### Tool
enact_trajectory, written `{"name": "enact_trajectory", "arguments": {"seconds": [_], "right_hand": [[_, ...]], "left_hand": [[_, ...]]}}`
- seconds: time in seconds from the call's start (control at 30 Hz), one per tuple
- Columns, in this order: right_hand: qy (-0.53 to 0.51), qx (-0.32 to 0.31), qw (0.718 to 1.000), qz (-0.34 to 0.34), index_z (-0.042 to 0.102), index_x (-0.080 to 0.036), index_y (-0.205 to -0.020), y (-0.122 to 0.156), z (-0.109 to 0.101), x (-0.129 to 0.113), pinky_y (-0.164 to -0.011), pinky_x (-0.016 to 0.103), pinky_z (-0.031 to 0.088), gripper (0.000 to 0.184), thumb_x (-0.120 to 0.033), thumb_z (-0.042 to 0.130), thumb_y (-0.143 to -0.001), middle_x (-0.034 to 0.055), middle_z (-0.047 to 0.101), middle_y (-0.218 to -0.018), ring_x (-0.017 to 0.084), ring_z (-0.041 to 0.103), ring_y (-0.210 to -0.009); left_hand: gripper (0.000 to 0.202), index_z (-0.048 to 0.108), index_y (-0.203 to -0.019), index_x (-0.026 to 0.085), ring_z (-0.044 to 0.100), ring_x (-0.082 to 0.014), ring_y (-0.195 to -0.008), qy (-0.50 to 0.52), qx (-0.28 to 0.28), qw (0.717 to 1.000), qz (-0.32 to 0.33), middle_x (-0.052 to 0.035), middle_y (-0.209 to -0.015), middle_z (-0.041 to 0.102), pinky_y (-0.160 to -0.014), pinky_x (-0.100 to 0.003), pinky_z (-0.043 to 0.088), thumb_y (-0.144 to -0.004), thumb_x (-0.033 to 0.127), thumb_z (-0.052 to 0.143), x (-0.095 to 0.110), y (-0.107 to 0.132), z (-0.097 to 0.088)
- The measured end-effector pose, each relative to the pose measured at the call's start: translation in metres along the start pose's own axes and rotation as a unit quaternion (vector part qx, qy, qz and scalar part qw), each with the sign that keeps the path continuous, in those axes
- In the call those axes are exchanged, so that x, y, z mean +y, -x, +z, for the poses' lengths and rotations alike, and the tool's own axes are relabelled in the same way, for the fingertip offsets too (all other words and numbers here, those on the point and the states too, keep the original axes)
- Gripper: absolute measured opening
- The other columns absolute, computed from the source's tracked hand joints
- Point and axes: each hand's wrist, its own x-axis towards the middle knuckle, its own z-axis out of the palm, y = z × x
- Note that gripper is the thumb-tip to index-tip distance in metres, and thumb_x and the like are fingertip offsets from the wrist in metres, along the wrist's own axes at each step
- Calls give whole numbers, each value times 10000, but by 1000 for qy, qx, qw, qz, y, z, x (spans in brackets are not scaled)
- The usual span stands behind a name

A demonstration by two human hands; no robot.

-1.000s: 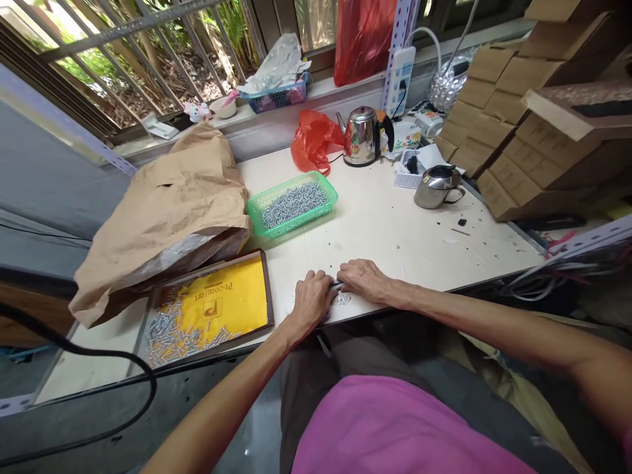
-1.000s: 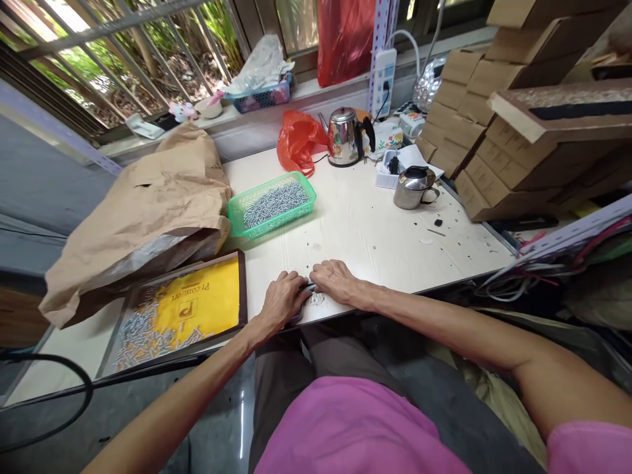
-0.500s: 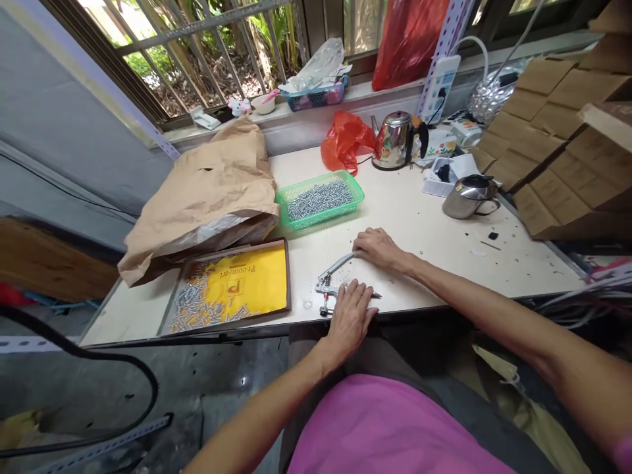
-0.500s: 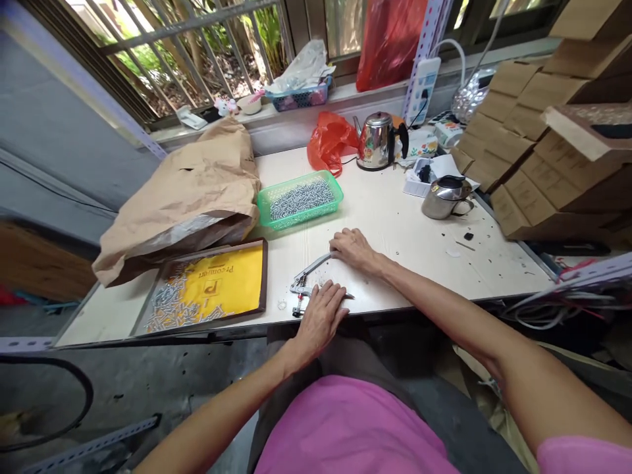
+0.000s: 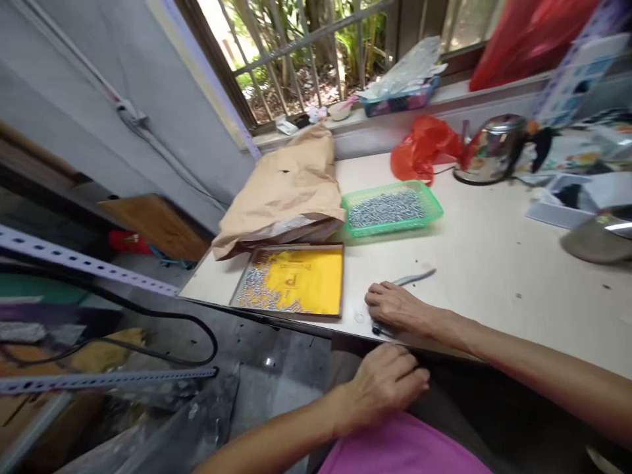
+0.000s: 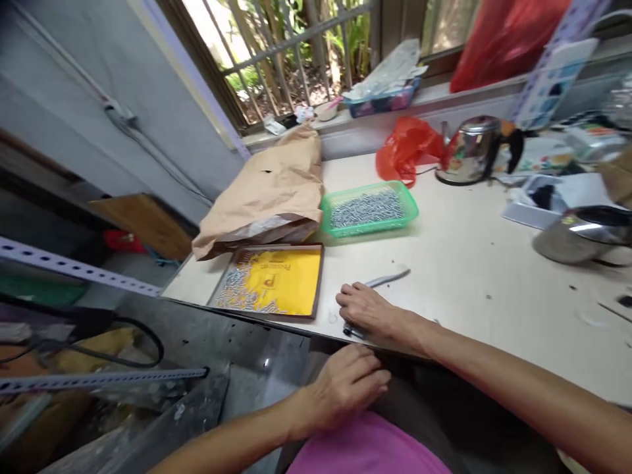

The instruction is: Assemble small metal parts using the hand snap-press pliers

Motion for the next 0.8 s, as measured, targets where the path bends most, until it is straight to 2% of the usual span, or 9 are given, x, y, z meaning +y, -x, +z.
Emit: {"name": "enact_trajectory", "arguments": {"seconds": [0.1,0.17,0.3,0.4,0.43,0.5,0.57,0.67,0.8], "right_hand": [[-126,89,988,16,598,-170,-853,-2,5,3,-733,330,410,159,-192,454,-917,76,605,-876,198,514,-857],[-210,178,960,57,582,-186,-908,-1,-7,7,-718,311,452,162,-229,428,-935,63,616,-869,181,555,-820],[-186,363,889,211,583,-241,-897,-3,-54,47,-681,322,491,108,-345,558,-875,25,639,-840,188,597,-747],[-113,445,830,318,590,-237,-929,-13,-80,101,-741,355,502,133,-347,575,-856,35,651,-882,198,605,-775],[-110,438,830,326,594,-212,-930,-16,-84,117,-728,353,507,135,-313,573,-843,53,651,-877,197,604,-761],[-110,349,863,350,599,-144,-1015,-16,-89,141,-723,364,511,229,-235,589,-804,98,653,-904,199,602,-735],[-84,320,879,344,574,-112,-1127,-9,-88,147,-780,369,507,332,-196,584,-805,133,634,-1045,185,602,-769],[-82,275,909,302,607,-158,-1105,14,-77,117,-786,336,494,245,-216,522,-883,86,645,-1016,167,599,-789],[-119,129,950,260,637,-186,-1082,59,-51,39,-770,283,459,240,-289,459,-958,68,625,-990,166,593,-863]], "left_hand": [[176,638,-985,180,583,-162,-811,-91,72,979,-168,-59,-841,652,-742,-300,479,-926,201,473,-34,33,-45],[194,656,-960,190,573,-183,-835,-160,103,928,-320,-70,-863,652,-754,-318,472,-925,195,465,-69,53,-76],[188,698,-906,159,563,-221,-921,-222,6,827,-517,-93,-890,649,-805,-322,444,-889,231,525,-132,81,-118],[223,715,-921,155,565,-227,-964,-210,-82,806,-547,-97,-908,649,-828,-303,418,-877,274,532,-151,86,-125],[241,719,-917,158,567,-228,-968,-211,-101,807,-542,-98,-910,649,-829,-300,412,-882,274,510,-154,85,-125],[292,723,-886,160,571,-237,-967,-223,-122,810,-528,-105,-910,650,-819,-303,408,-893,258,448,-158,85,-123],[328,721,-843,159,574,-251,-960,-235,-129,812,-518,-116,-913,655,-805,-314,413,-895,255,411,-165,86,-120],[343,716,-804,177,577,-269,-941,-244,-116,832,-485,-120,-883,663,-782,-326,420,-879,257,390,-179,88,-119],[322,694,-724,163,589,-271,-838,-218,-123,851,-461,-128,-779,642,-732,-335,424,-835,241,402,-186,92,-120]]}}
